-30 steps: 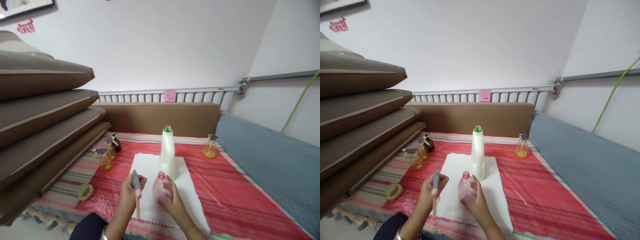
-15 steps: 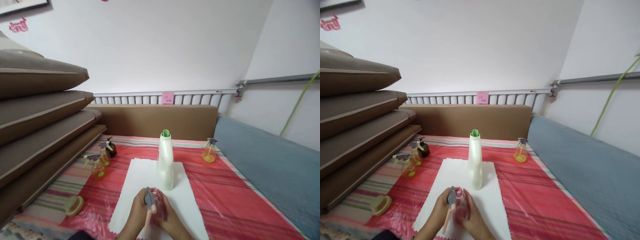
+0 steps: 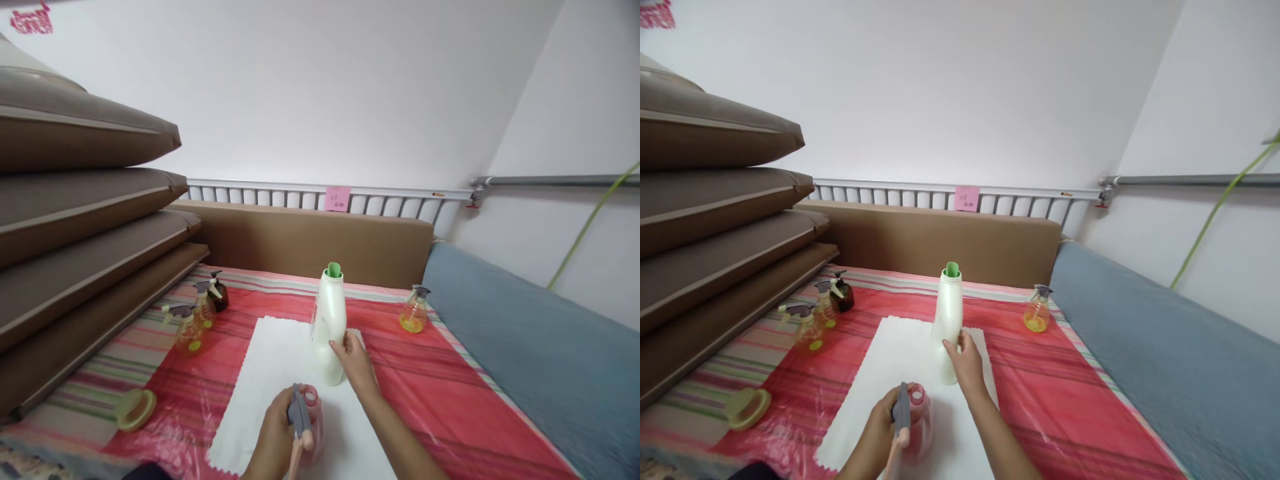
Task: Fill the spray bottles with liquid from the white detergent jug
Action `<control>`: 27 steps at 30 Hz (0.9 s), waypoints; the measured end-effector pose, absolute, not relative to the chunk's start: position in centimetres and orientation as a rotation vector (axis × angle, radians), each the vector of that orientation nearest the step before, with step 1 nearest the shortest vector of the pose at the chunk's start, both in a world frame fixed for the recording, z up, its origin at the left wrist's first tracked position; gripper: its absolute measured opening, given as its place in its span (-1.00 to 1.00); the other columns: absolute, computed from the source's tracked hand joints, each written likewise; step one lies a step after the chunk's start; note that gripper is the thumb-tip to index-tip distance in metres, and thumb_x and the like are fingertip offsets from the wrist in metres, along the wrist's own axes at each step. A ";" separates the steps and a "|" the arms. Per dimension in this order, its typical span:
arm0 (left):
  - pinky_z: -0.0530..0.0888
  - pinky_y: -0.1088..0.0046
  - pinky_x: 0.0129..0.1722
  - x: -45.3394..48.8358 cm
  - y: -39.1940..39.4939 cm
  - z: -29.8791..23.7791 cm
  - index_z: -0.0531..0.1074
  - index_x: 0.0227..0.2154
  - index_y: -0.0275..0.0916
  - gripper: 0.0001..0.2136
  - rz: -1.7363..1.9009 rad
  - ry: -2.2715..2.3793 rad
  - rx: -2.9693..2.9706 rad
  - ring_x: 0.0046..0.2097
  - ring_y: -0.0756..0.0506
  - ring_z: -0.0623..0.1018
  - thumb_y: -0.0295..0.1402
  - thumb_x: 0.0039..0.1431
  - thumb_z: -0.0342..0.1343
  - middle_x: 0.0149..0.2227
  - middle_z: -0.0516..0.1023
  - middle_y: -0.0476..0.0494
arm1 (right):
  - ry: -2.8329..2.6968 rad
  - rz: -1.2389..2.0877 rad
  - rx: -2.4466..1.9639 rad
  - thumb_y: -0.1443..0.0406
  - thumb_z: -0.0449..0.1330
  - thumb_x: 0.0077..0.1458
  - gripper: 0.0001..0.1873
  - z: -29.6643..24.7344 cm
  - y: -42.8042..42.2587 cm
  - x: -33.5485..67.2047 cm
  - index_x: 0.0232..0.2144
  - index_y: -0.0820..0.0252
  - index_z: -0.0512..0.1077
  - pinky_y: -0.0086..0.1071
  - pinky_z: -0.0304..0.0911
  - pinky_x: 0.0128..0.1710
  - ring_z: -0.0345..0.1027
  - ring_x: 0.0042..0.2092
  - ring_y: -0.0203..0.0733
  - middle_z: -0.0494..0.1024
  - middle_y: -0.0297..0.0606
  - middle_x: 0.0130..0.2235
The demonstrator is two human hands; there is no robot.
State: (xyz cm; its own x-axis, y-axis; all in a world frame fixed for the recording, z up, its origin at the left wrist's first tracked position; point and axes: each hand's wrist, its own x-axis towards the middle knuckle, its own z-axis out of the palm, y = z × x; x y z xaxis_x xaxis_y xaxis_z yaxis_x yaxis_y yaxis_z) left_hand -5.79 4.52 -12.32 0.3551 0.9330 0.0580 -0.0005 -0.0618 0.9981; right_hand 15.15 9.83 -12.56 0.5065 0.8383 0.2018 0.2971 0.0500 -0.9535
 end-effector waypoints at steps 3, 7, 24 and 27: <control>0.41 0.37 -0.24 -5.8 4.6 -12.4 0.49 -0.24 -0.27 -0.70 0.982 0.913 1.399 -0.26 -0.16 0.51 -0.31 -0.09 0.22 -0.32 0.58 -0.12 | -1.027 0.600 -1.572 0.18 0.18 0.11 -0.77 -11.7 11.7 14.5 -0.33 0.27 0.42 -0.24 0.35 -0.26 0.41 -0.33 -0.24 0.51 -0.34 -0.34; 0.41 0.38 -0.26 -5.9 4.7 -12.4 0.50 -0.27 -0.31 -0.73 0.975 0.889 1.433 -0.30 -0.15 0.51 -0.42 -0.13 0.20 -0.35 0.58 -0.13 | -0.972 0.625 -1.574 0.17 0.14 0.15 -0.76 -10.3 11.9 14.2 -0.37 0.27 0.40 -0.37 0.33 -0.41 0.35 -0.43 -0.32 0.46 -0.39 -0.41; 0.41 0.39 -0.20 -5.9 4.9 -12.1 0.50 -0.33 -0.31 -0.72 0.959 0.948 1.495 -0.23 -0.14 0.54 -0.55 -0.21 0.08 -0.29 0.61 -0.12 | -1.313 0.908 -1.977 -0.08 0.21 -0.17 -0.53 0.5 -6.2 22.1 -0.41 0.20 0.45 -0.37 0.21 -0.47 0.30 -0.54 -0.17 0.38 -0.38 -0.68; 0.41 0.40 -0.19 -6.0 4.8 -11.9 0.51 -0.30 -0.29 -0.70 0.950 0.936 1.503 -0.22 -0.14 0.54 -0.53 -0.20 0.08 -0.28 0.62 -0.10 | -1.457 1.041 -2.022 -0.18 0.20 -0.26 -0.39 -0.1 -8.0 23.1 -0.36 0.20 0.48 -0.39 0.19 -0.54 0.25 -0.61 -0.23 0.48 -0.30 -0.62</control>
State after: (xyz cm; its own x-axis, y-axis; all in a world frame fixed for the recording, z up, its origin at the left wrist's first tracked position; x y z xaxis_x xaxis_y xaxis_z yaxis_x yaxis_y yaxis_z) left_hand -5.96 4.83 -11.90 0.3725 0.9244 0.0817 0.0683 -0.1151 0.9910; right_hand 23.15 -7.97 -0.14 0.1628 0.9337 -0.3190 0.6047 -0.3499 -0.7155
